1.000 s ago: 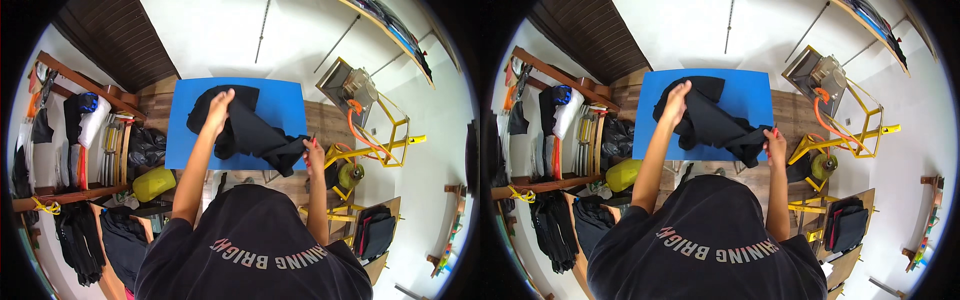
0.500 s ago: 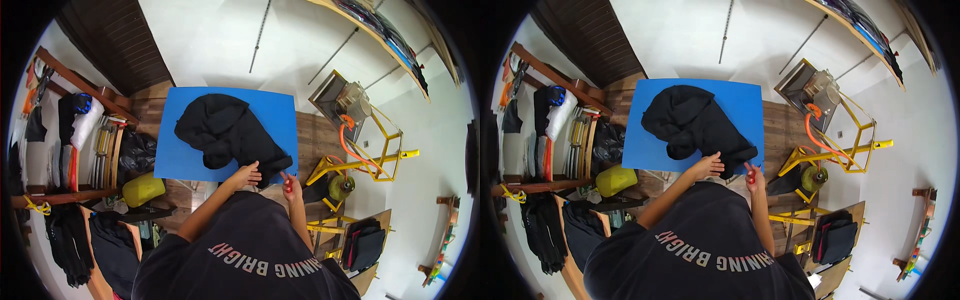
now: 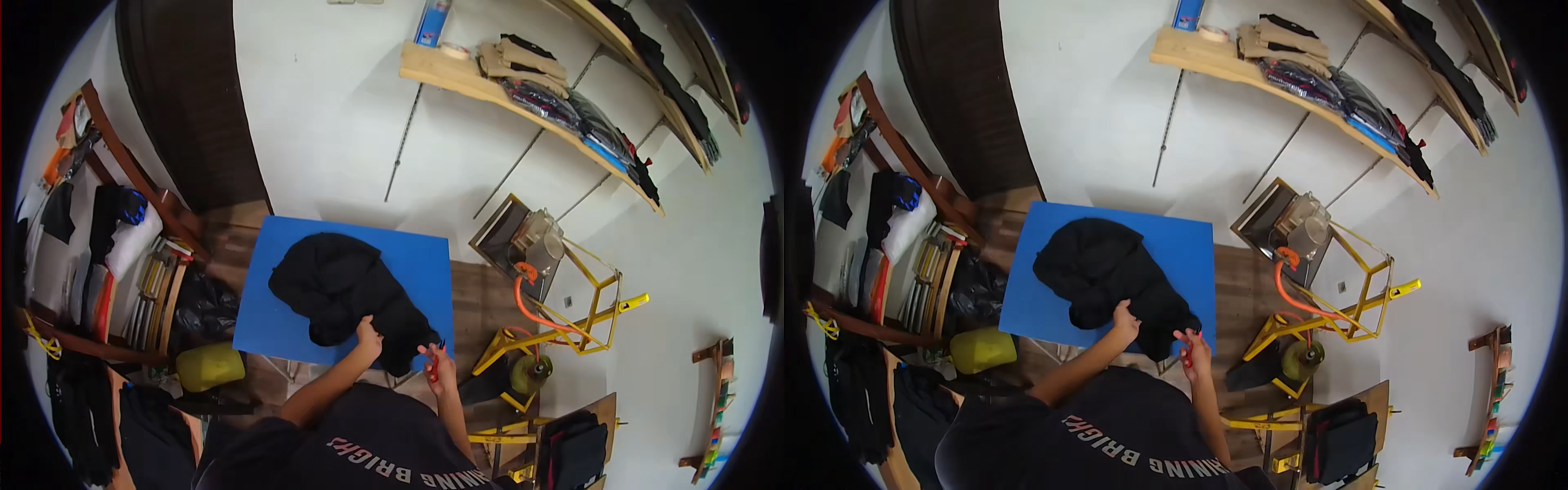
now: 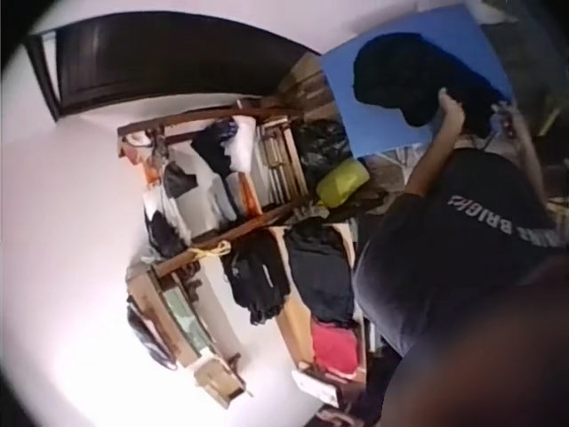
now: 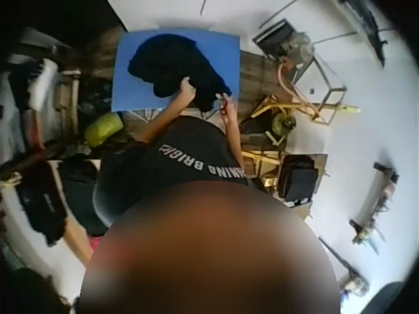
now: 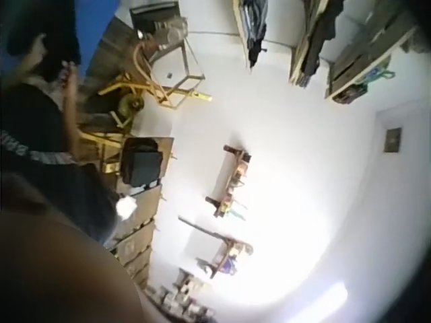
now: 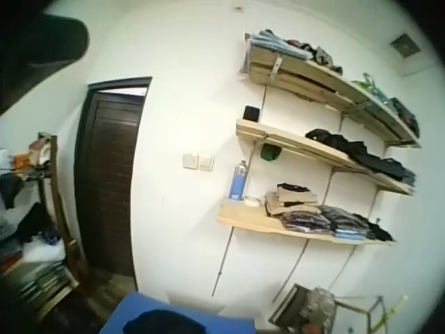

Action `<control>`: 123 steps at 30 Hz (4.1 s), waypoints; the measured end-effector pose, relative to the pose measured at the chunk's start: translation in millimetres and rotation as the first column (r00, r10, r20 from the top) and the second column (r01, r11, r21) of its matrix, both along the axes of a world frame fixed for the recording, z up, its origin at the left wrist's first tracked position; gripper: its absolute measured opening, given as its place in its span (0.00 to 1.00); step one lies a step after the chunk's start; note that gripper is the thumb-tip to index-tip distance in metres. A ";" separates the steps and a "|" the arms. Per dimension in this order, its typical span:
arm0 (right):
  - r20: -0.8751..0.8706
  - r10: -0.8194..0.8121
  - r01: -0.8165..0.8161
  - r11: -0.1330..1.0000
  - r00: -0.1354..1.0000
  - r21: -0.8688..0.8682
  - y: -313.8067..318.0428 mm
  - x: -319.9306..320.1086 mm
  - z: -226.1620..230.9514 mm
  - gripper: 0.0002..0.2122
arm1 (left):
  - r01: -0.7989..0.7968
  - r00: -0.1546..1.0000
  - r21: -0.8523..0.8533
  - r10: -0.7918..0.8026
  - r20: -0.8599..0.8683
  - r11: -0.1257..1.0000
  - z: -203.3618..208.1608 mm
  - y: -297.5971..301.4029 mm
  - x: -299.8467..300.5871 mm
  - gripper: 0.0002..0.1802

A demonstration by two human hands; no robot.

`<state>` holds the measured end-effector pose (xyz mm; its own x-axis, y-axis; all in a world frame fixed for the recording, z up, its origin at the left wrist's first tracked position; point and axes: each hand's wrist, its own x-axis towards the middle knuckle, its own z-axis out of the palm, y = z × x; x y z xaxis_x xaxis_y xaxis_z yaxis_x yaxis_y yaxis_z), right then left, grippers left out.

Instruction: Trim excess threads from a black garment using small snips.

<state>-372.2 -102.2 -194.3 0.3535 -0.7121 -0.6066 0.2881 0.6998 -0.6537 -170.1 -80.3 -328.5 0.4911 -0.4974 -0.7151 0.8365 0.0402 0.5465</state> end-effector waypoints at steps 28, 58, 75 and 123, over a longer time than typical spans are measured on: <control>0.075 0.414 -0.275 0.719 0.907 -0.638 62.4 181.6 180.8 0.05 | -0.234 0.321 -0.328 0.392 0.862 0.915 316.4 209.9 84.3 0.07; -0.076 0.422 -0.309 0.519 0.903 -0.797 61.5 125.5 216.7 0.16 | 0.420 0.890 -0.362 -0.299 0.344 0.832 347.0 173.4 31.1 0.26; -0.404 0.061 -0.408 0.207 0.913 -0.889 75.2 82.4 237.4 0.13 | 0.390 0.836 -0.342 -0.173 0.522 0.855 370.2 161.0 23.2 0.09; -0.366 -0.160 -0.360 0.068 0.917 -0.931 128.0 87.6 232.6 0.13 | 0.452 0.734 -0.313 -0.149 0.663 0.835 374.1 179.8 14.2 0.09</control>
